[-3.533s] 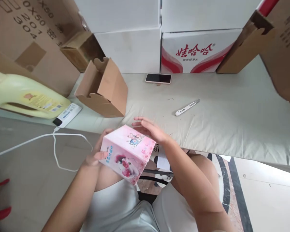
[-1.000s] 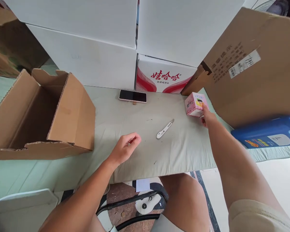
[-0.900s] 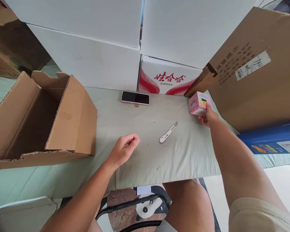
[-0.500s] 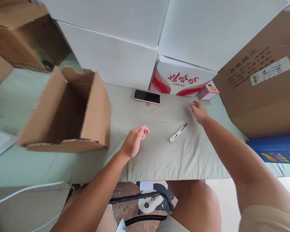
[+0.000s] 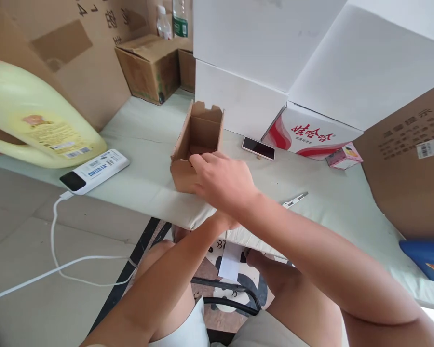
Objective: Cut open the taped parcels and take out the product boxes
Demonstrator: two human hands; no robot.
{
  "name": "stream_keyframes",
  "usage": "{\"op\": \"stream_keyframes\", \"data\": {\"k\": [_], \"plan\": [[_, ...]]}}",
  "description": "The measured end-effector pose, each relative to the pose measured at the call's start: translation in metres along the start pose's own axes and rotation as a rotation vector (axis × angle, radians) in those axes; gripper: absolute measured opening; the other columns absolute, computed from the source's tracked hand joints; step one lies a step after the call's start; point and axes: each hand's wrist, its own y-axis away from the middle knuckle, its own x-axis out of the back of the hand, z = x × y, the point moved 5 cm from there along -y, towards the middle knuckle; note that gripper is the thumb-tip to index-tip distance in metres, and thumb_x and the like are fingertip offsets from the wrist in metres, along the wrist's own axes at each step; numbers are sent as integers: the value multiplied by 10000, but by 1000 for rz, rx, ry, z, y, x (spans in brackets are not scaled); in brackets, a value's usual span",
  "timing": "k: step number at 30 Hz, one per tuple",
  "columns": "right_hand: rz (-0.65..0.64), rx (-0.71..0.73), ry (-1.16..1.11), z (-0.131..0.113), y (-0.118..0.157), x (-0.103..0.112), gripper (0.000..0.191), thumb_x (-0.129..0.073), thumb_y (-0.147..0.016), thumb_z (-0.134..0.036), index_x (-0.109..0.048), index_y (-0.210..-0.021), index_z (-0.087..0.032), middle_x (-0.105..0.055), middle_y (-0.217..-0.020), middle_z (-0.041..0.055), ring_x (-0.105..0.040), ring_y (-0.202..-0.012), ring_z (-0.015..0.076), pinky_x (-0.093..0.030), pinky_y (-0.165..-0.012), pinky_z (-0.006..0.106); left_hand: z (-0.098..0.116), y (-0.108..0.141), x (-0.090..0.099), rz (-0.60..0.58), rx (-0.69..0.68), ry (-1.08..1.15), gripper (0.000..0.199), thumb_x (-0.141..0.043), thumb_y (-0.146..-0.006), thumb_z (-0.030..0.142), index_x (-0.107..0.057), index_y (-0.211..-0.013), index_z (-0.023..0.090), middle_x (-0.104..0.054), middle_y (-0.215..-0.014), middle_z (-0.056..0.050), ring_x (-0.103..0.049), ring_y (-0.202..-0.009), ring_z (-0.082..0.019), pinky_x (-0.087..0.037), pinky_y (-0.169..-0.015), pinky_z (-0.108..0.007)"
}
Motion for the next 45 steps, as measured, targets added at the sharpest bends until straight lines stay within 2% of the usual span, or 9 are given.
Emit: {"op": "stream_keyframes", "data": {"k": [3,6,12,15,20,24,30,36,45], "plan": [[-58,-179,232,28,-19,-12,257,-746,-792,-356,-562,-671,-223,-484,-603,12,-603,-763,211,-468,-754,365,4,4,-4,-161,-27,-157,476,-340,-1026,514,-694,-954,204,-711,-873,-94,-644,-916,-298,-413,-728,-372],[47,-267,441,59,-4,26,218,-678,-829,-389,-619,-697,-225,-570,-623,20,-578,-657,176,-385,-654,297,4,7,-10,-301,18,-288,598,-260,-1023,601,-630,-757,215,-674,-760,-81,-660,-822,-285,-412,-703,-367],[551,-501,879,114,146,182,278,-608,-833,-425,-768,-885,-204,-739,-793,131,-710,-806,269,-404,-629,347,2,8,-24,-375,75,-285,526,-502,-943,557,-496,-547,211,-572,-596,-52,-620,-684,-240,-391,-679,-340],[642,-577,874,136,230,227,236,-594,-792,-373,-774,-889,-257,-760,-852,129,-729,-871,306,-508,-726,419,2,3,-32,-369,69,-233,549,-532,-934,518,-429,-489,211,-483,-513,-32,-511,-549,-200,-336,-628,-346],[503,-1047,596,198,337,216,104,-564,-620,-275,-661,-640,-308,-719,-849,91,-685,-963,353,-497,-953,516,10,-6,-43,-335,42,-257,520,-569,-929,416,-387,-481,223,-415,-498,-10,-409,-517,-177,-280,-640,-349],[538,-1176,537,235,380,201,48,-546,-583,-270,-576,-606,-301,-637,-769,86,-616,-841,348,-472,-890,538,12,-9,-49,-300,28,-293,523,-550,-942,394,-329,-496,235,-370,-475,-2,-370,-509,-172,-251,-637,-345],[597,-1169,523,283,380,210,78,-545,-573,-227,-555,-634,-275,-552,-767,71,-540,-828,291,-427,-860,468,3,-18,-55,-278,-2,-301,521,-579,-915,432,-320,-513,224,-386,-458,8,-276,-461,-143,-212,-596,-348],[658,-1141,470,338,326,220,118,-557,-511,-150,-546,-584,-242,-479,-736,43,-450,-741,220,-391,-801,412,6,-38,-65,-279,-110,-364,458,-445,-930,394,-264,-549,215,-307,-485,11,-227,-491,-150,-169,-588,-345],[633,-1116,509,410,256,234,134,-533,-541,-97,-547,-624,-201,-469,-787,35,-431,-712,161,-403,-745,367,-4,-71,-63,-252,-9,-351,426,-386,-924,399,-247,-563,221,-268,-500,24,-233,-506,-148,-168,-594,-343]]}}
